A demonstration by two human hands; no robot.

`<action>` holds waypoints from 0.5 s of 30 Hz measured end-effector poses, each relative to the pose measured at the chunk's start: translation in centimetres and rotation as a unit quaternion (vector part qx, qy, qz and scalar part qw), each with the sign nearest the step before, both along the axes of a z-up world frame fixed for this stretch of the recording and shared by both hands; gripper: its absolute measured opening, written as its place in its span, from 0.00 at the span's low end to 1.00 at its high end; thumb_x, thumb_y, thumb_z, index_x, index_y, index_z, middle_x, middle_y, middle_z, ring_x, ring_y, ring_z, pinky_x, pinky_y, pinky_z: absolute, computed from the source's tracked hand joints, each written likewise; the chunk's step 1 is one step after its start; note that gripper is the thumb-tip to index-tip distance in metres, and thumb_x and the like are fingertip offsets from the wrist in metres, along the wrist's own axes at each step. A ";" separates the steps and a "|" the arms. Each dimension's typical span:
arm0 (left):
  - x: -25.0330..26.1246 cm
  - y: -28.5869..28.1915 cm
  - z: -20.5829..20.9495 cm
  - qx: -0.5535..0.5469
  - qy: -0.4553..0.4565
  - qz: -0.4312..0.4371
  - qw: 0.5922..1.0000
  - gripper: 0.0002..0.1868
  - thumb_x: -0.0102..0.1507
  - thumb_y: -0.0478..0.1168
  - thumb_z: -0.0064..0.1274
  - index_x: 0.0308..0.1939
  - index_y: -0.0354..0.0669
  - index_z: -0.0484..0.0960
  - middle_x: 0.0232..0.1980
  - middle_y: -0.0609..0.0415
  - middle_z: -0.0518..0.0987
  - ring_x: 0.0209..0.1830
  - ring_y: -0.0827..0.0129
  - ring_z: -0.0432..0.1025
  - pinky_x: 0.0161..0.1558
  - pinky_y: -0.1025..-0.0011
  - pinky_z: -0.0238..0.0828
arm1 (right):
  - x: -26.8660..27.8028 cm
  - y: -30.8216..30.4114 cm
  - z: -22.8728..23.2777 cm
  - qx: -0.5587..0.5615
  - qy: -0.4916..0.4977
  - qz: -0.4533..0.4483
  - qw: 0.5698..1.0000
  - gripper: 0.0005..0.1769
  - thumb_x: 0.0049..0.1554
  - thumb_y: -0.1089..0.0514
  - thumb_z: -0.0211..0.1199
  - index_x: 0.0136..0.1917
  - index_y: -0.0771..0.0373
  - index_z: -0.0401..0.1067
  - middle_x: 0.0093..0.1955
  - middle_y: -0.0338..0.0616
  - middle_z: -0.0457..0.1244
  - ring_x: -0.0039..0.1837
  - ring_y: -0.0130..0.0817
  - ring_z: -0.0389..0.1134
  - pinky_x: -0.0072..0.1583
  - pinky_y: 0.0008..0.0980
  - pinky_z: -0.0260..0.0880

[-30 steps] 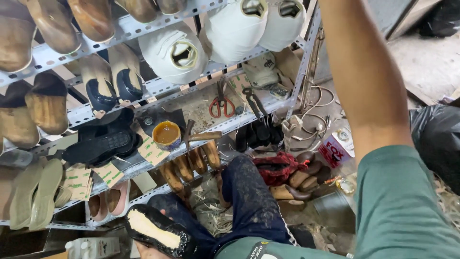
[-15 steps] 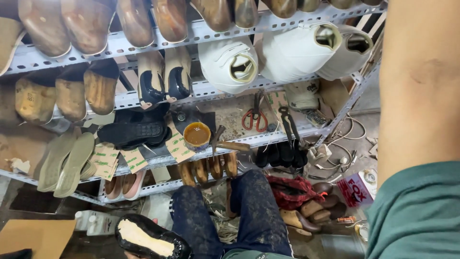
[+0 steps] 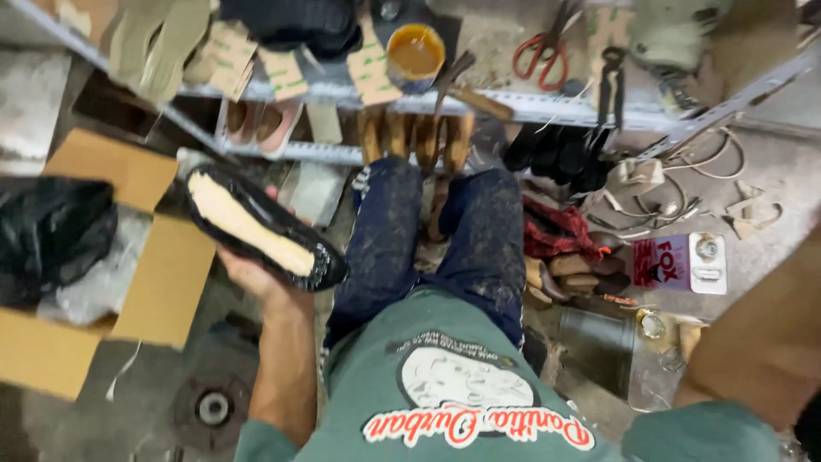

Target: The person holds a black shoe and applies glue to the bottom surface using their finger, then presses and smooths the edges of the sole material by hand.

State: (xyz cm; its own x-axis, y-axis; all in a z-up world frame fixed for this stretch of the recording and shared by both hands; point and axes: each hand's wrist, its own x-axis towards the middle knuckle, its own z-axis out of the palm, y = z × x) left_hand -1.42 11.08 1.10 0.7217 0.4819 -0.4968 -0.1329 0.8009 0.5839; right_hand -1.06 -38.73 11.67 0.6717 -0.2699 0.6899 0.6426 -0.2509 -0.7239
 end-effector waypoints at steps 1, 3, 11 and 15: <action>-0.3 0.3 0.0 0.001 -0.038 -0.012 0.999 0.37 0.66 0.69 0.27 0.62 0.52 0.78 0.55 0.45 0.83 0.41 0.61 0.82 0.42 0.61 0.84 | -0.9 1.6 -2.0 0.006 0.013 0.021 1.000 0.15 0.79 0.58 0.40 0.76 0.62 0.51 0.77 0.68 0.47 0.82 0.60 0.48 0.85 0.57 0.43; -0.6 0.4 -0.1 0.001 -0.077 -0.014 0.997 0.37 0.66 0.69 0.28 0.64 0.51 0.76 0.59 0.44 0.82 0.43 0.59 0.82 0.41 0.58 0.85 | -2.1 5.7 -7.1 0.011 0.026 0.052 0.998 0.15 0.80 0.57 0.40 0.77 0.62 0.51 0.78 0.68 0.47 0.82 0.61 0.48 0.85 0.57 0.42; 0.4 -6.2 5.1 -0.046 -0.089 0.056 0.993 0.37 0.64 0.69 0.50 0.69 0.53 0.73 0.73 0.50 0.70 0.70 0.59 0.68 0.74 0.52 0.61 | -4.8 13.1 -20.0 -0.222 0.165 0.110 0.955 0.56 0.55 0.63 0.72 0.83 0.76 0.39 0.63 0.59 0.68 0.68 0.53 0.68 0.71 0.48 0.64; 2.1 -9.6 2.1 -0.064 -0.123 -0.032 0.990 0.34 0.70 0.69 0.43 0.71 0.52 0.72 0.73 0.50 0.69 0.72 0.58 0.65 0.76 0.50 0.56 | -4.7 17.7 -14.2 -0.128 0.207 0.111 0.963 0.61 0.57 0.61 0.73 0.85 0.64 0.30 0.73 0.57 0.63 0.72 0.51 0.65 0.70 0.46 0.68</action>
